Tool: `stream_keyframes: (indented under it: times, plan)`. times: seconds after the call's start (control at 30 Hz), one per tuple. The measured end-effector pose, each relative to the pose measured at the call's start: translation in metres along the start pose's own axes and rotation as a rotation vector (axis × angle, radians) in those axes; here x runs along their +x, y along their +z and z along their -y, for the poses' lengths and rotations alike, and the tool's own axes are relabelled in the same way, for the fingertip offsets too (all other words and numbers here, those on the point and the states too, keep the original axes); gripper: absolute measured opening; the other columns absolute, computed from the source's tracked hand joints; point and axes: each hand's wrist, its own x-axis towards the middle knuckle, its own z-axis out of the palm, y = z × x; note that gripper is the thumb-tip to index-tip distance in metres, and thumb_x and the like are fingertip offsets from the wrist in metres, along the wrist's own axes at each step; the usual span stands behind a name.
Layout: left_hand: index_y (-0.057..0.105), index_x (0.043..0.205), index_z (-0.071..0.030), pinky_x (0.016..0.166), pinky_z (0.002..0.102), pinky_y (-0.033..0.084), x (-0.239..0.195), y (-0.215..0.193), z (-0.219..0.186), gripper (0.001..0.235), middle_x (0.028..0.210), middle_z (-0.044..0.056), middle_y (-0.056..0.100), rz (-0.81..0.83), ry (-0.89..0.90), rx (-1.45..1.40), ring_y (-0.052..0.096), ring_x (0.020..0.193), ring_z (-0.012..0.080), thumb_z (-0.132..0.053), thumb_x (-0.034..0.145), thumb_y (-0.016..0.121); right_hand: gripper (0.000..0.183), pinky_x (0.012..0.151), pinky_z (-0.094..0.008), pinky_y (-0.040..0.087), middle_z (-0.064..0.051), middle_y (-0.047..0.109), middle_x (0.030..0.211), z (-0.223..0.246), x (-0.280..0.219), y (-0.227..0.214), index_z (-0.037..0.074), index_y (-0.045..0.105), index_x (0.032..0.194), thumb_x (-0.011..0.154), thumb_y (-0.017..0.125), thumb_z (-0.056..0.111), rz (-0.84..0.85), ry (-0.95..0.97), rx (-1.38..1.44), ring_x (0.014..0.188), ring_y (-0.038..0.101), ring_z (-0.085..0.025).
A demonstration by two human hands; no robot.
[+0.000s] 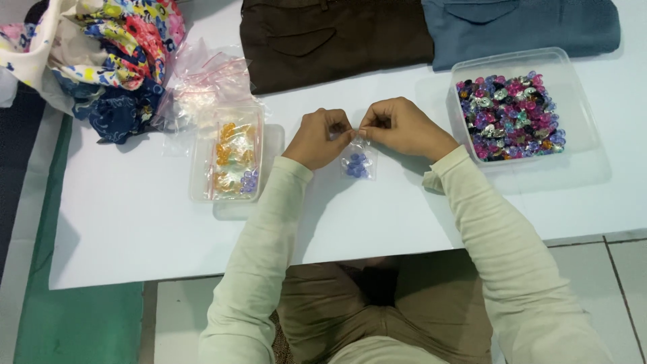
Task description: Package small colorful beads into plastic bags
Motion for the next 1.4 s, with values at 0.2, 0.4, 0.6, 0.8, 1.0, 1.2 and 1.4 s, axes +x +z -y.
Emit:
stream_keyframes:
  times: [0.2, 0.4, 0.6, 0.8, 1.0, 1.2, 1.4]
  plan:
    - [0.074, 0.092, -0.015, 0.096, 0.045, 0.048, -0.006, -0.011, -0.018, 0.004, 0.083, 0.004, 0.077, 0.010, 0.092, 0.044, 0.070, 0.092, 0.0295, -0.018, 0.088, 0.072, 0.007, 0.074, -0.036, 0.053, -0.008, 0.074, 0.081, 0.006, -0.003, 0.000, 0.006, 0.074, 0.093, 0.093, 0.069, 0.011, 0.039, -0.023, -0.002, 0.080, 0.067, -0.022]
    - [0.074, 0.089, -0.010, 0.081, 0.039, 0.053, -0.001, -0.001, -0.001, 0.007, 0.080, 0.009, 0.075, -0.009, 0.025, -0.080, 0.068, 0.083, 0.0280, -0.016, 0.088, 0.074, 0.006, 0.069, -0.035, 0.053, -0.011, 0.072, 0.077, -0.012, 0.003, 0.004, 0.005, 0.071, 0.093, 0.090, 0.072, 0.010, -0.016, -0.022, -0.034, 0.073, 0.067, -0.022]
    - [0.074, 0.089, -0.010, 0.078, 0.036, 0.053, -0.002, 0.003, -0.003, 0.007, 0.077, 0.007, 0.074, -0.034, -0.005, -0.098, 0.067, 0.079, 0.0233, -0.017, 0.087, 0.074, 0.005, 0.065, -0.031, 0.054, -0.010, 0.072, 0.075, -0.011, 0.002, 0.002, 0.003, 0.069, 0.095, 0.090, 0.069, 0.002, -0.035, 0.030, 0.034, 0.068, 0.068, -0.019]
    - [0.074, 0.089, -0.011, 0.073, 0.034, 0.054, 0.003, 0.006, 0.013, 0.010, 0.076, 0.008, 0.073, -0.171, -0.077, -0.077, 0.068, 0.074, 0.0235, -0.020, 0.090, 0.071, 0.011, 0.069, -0.036, 0.055, -0.013, 0.072, 0.087, -0.005, -0.010, -0.004, 0.005, 0.069, 0.104, 0.093, 0.069, 0.004, -0.212, -0.055, -0.060, 0.075, 0.069, -0.024]
    - [0.071, 0.086, -0.012, 0.069, 0.043, 0.057, 0.005, 0.010, 0.013, 0.013, 0.068, 0.008, 0.070, -0.284, -0.078, 0.168, 0.070, 0.072, 0.0311, -0.025, 0.088, 0.071, 0.005, 0.078, -0.044, 0.053, -0.012, 0.065, 0.089, 0.007, -0.020, 0.010, 0.010, 0.074, 0.086, 0.083, 0.073, 0.015, -0.014, -0.093, -0.334, 0.086, 0.067, -0.033]
    - [0.069, 0.091, -0.011, 0.081, 0.049, 0.053, 0.004, 0.005, 0.007, 0.016, 0.075, 0.011, 0.072, -0.243, -0.048, 0.265, 0.071, 0.083, 0.0371, -0.026, 0.091, 0.067, 0.015, 0.082, -0.046, 0.052, -0.013, 0.064, 0.096, 0.007, -0.018, 0.021, 0.012, 0.072, 0.097, 0.084, 0.075, 0.018, -0.136, -0.281, -0.306, 0.091, 0.064, -0.035]
    - [0.067, 0.095, -0.014, 0.084, 0.048, 0.054, 0.002, 0.011, 0.008, 0.012, 0.079, 0.010, 0.073, -0.215, 0.008, 0.188, 0.070, 0.087, 0.0366, -0.025, 0.091, 0.069, 0.027, 0.086, -0.048, 0.050, -0.016, 0.060, 0.104, 0.013, -0.015, 0.016, 0.007, 0.068, 0.112, 0.086, 0.073, 0.010, -0.295, -0.353, -0.308, 0.093, 0.062, -0.037]
